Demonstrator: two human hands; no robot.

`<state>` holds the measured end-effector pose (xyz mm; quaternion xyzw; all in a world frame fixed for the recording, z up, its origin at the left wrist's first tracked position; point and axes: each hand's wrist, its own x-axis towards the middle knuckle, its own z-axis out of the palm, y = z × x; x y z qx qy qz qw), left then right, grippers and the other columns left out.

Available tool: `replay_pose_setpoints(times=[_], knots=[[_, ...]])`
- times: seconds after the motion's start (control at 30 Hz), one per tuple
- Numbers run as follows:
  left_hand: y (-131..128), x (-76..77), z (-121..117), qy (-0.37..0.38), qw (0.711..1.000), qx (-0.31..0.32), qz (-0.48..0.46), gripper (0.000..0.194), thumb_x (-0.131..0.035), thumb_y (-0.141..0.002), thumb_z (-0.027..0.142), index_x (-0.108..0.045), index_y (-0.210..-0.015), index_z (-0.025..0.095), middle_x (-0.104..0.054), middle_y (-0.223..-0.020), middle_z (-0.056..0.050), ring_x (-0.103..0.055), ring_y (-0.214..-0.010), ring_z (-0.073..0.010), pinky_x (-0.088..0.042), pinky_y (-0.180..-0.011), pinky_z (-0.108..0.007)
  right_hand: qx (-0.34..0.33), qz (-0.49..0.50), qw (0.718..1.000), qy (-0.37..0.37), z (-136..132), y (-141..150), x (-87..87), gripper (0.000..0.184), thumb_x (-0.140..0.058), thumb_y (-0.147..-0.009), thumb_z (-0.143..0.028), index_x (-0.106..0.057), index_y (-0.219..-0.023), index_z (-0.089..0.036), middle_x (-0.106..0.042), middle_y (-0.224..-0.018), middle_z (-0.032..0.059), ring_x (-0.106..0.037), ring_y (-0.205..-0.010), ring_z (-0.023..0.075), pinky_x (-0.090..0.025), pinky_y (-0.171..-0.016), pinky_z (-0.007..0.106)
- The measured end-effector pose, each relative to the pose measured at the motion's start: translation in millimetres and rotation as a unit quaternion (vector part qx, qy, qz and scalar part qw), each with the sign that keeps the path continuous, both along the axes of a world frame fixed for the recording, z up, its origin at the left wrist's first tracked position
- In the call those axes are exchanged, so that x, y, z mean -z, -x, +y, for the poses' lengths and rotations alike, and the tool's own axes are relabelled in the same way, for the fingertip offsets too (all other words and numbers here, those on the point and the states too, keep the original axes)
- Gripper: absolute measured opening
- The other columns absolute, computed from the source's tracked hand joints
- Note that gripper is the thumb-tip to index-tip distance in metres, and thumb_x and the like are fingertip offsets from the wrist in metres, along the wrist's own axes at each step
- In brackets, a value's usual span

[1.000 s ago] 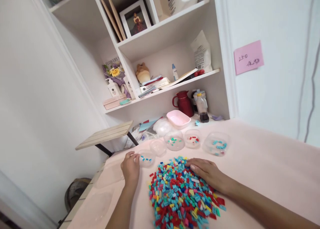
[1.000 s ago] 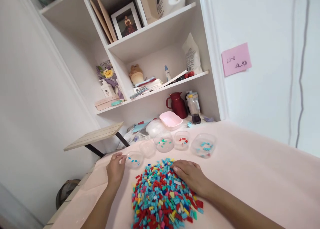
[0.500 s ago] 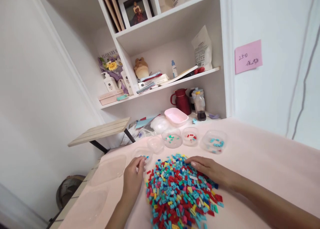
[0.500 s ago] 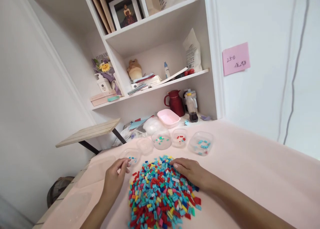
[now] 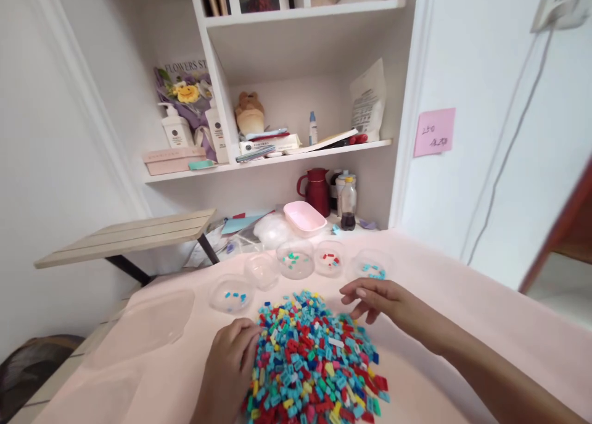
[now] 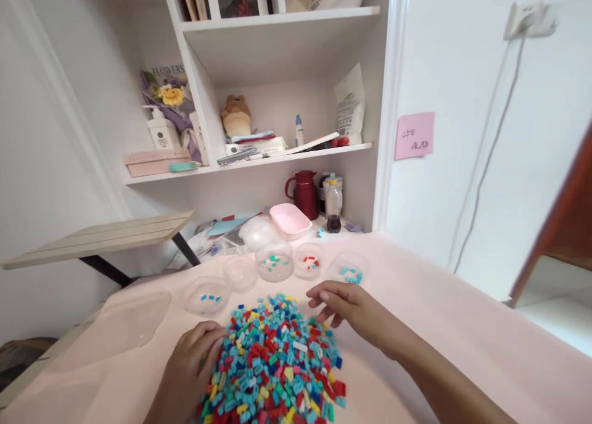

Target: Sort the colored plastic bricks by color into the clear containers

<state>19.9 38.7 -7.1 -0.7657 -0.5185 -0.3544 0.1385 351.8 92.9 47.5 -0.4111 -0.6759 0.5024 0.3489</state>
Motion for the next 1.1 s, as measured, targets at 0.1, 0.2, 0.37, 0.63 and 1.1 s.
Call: replay_pose_setpoints(times=[0.1,0.2,0.37,0.63,1.1], knots=[[2,4.9,2,-0.011,1.000,0.012,0.008,0.024,-0.048,-0.088,0.033,-0.072,-0.092,0.029,-0.073,-0.090,0.000,-0.069,-0.081,-0.0152,-0.056,-0.072,-0.025,-0.001,-0.065,0.998,-0.006,1,-2,1.2,0.043,-0.044,-0.087,-0.052,-0.065,-0.107,-0.019,-0.069,-0.096,0.0075,-0.067,-0.062,0.0157,-0.043,-0.049,0.024],[5,9.4,5,-0.001,1.000,-0.007,-0.002,0.026,-0.048,-0.088,0.039,-0.073,-0.090,0.031,-0.075,-0.089,0.001,-0.071,-0.080,-0.0147,-0.057,-0.071,-0.023,0.039,-0.196,0.977,-0.071,3,-2,7.1,0.033,-0.041,-0.089,-0.039,-0.067,-0.102,-0.023,-0.071,-0.086,0.0026,-0.060,-0.048,0.0111,-0.045,-0.055,0.026],[9,12.5,7,0.030,0.999,-0.033,-0.022,0.030,-0.048,-0.086,0.045,-0.074,-0.088,0.032,-0.077,-0.090,0.003,-0.073,-0.079,-0.0146,-0.058,-0.068,-0.020,0.082,-0.363,0.911,-0.179,4,1,16.8,0.031,-0.043,-0.085,-0.022,-0.070,-0.098,-0.031,-0.071,-0.091,0.0011,-0.065,-0.070,0.0174,-0.045,-0.070,0.029],[10,12.8,8,0.053,0.996,-0.038,-0.060,0.026,-0.052,-0.081,0.044,-0.075,-0.088,0.034,-0.077,-0.090,0.006,-0.073,-0.079,-0.0145,-0.058,-0.065,-0.018,0.048,-0.376,0.905,-0.193,13,7,35.9,0.040,-0.050,-0.081,-0.018,-0.067,-0.110,-0.038,-0.063,-0.097,0.0021,-0.062,-0.083,0.0179,-0.044,-0.075,0.028],[4,6.8,7,0.101,0.982,-0.033,-0.156,0.026,-0.054,-0.077,0.046,-0.075,-0.085,0.033,-0.077,-0.082,0.006,-0.073,-0.072,-0.0144,-0.056,-0.055,-0.016,0.063,-0.305,0.932,-0.185,12,14,37.7,0.015,-0.060,-0.077,-0.020,-0.072,-0.082,-0.027,-0.065,-0.090,0.0009,-0.061,-0.079,0.0158,-0.045,-0.070,0.026]])
